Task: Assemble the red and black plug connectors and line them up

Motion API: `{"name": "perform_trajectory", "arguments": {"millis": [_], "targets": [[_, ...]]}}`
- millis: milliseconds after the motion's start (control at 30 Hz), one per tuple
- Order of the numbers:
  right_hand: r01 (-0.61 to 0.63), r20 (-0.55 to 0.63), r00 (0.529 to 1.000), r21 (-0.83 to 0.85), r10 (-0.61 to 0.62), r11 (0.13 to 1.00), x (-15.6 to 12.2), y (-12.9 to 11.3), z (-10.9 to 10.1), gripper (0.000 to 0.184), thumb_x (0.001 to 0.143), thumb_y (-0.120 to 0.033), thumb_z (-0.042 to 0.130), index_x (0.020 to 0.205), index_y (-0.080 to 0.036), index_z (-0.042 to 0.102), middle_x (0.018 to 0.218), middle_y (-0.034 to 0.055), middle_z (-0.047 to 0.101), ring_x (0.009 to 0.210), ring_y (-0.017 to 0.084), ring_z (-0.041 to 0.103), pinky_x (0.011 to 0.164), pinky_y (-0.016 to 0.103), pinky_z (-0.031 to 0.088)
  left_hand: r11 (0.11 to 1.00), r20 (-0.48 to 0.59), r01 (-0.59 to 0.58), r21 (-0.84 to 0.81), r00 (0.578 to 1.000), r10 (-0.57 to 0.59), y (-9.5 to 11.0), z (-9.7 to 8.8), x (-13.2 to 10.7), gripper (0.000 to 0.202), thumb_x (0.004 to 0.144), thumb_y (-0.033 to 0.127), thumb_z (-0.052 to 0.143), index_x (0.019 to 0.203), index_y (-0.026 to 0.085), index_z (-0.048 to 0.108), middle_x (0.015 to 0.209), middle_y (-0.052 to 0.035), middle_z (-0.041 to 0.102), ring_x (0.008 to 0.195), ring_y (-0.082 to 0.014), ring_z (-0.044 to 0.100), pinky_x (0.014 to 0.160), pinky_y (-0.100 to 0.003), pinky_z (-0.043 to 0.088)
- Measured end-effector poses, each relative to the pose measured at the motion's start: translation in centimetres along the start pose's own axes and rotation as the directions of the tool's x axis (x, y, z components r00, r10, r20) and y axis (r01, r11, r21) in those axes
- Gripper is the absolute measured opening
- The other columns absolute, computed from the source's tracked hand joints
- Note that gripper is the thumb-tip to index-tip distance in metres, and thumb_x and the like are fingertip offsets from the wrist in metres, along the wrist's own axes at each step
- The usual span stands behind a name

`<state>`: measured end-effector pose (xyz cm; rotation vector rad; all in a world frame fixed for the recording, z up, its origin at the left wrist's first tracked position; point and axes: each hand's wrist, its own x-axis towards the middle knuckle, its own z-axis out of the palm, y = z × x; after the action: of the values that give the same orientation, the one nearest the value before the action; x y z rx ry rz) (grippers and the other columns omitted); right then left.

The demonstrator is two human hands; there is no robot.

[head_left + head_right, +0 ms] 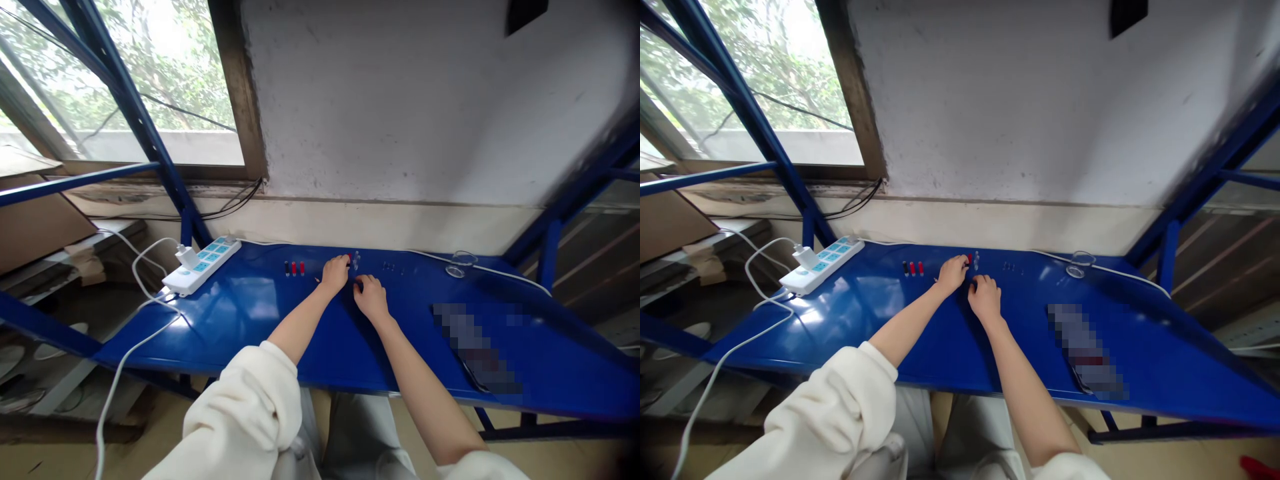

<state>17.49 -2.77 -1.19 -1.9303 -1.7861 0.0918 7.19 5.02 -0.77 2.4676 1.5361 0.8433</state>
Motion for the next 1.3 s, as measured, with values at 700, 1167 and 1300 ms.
{"name": "perform_trajectory", "arguments": {"millis": [700,1167,1300], "targets": [[-0.090,0.233,0.968,-0.026,0.094,0.996,2.9,0.3,3.2,0.059,0.087,-0.051,0.017,0.134,-0.019,0.032,0.142,0.0121,0.022,0.131,0.029,0.011,0.099,0.057,0.006,0.586,-0.087,0.170,-0.793,0.919,-0.385,-2.4,-3.4,-6.5,0.017,0.063,0.027,0.063,0.072,0.015,0.056,0.062,0.0007,0.055,0.056,-0.0085,0.051,0.057,-0.022,0.042],[0.039,0.071,0.997,0.033,-0.042,0.999,2.4,1.0,3.3,0.039,0.088,-0.035,0.028,0.118,-0.020,0.048,0.126,0.0097,0.045,0.119,0.024,0.034,0.099,0.052,0.017,0.548,-0.077,0.160,-0.821,0.920,-0.384,-2.0,-3.0,-6.8,0.017,0.066,0.028,0.061,0.075,0.016,0.054,0.063,0.0012,0.054,0.057,-0.0077,0.050,0.056,-0.021,0.041],[0.147,-0.086,0.988,0.218,-0.131,0.965,2.1,0.7,2.4,0.027,0.083,-0.033,0.037,0.093,-0.016,0.055,0.095,0.0104,0.057,0.091,0.021,0.051,0.083,0.037,0.038,0.534,-0.076,0.169,-0.828,0.911,-0.406,-2.2,-3.0,-6.8,0.019,0.066,0.031,0.062,0.076,0.016,0.055,0.065,-0.0001,0.056,0.059,-0.0090,0.052,0.057,-0.022,0.042]]}}
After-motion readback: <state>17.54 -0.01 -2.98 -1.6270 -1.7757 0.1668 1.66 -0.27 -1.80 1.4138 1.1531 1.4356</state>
